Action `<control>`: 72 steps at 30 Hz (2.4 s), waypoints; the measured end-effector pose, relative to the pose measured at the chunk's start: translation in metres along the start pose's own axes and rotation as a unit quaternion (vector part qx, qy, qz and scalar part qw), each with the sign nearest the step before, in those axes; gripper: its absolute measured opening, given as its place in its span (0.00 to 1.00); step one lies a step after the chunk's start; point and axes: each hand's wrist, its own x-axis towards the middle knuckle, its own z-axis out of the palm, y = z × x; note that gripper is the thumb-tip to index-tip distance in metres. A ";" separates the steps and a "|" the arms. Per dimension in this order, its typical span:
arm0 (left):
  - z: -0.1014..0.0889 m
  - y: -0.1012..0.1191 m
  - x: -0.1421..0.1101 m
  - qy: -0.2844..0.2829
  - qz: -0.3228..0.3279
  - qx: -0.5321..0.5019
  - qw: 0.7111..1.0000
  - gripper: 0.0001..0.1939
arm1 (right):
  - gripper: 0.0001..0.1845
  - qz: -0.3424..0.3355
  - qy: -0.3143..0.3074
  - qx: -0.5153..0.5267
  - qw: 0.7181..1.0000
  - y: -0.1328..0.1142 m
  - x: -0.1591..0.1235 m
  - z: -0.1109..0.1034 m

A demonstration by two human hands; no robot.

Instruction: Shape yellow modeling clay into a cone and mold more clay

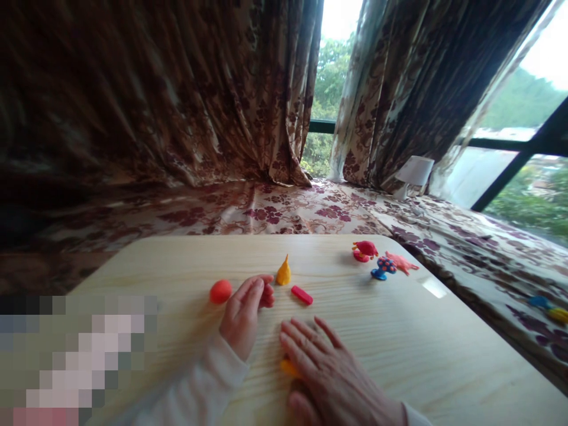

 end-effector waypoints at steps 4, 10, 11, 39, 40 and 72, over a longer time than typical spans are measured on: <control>0.000 0.000 0.000 -0.007 0.005 0.005 1.000 0.21 | 0.15 -0.117 0.078 -0.015 0.990 -0.006 -0.011 0.008; 0.000 0.000 0.000 0.000 0.003 0.004 1.000 0.21 | 0.21 0.058 -0.072 0.084 0.992 0.006 0.008 -0.020; 0.000 -0.001 0.000 0.000 0.003 0.003 1.000 0.21 | 0.17 0.077 -0.082 0.102 0.988 0.008 0.011 -0.027; -0.022 0.007 -0.015 -0.107 0.172 0.296 0.934 0.14 | 0.11 0.161 0.110 0.346 0.918 0.031 0.067 -0.003; -0.022 0.006 -0.015 -0.104 0.165 0.286 0.938 0.14 | 0.11 0.157 0.112 0.340 0.920 0.030 0.067 -0.002; -0.021 0.007 -0.021 -0.101 0.240 0.345 0.902 0.06 | 0.15 0.206 0.134 0.479 0.843 0.031 0.063 0.011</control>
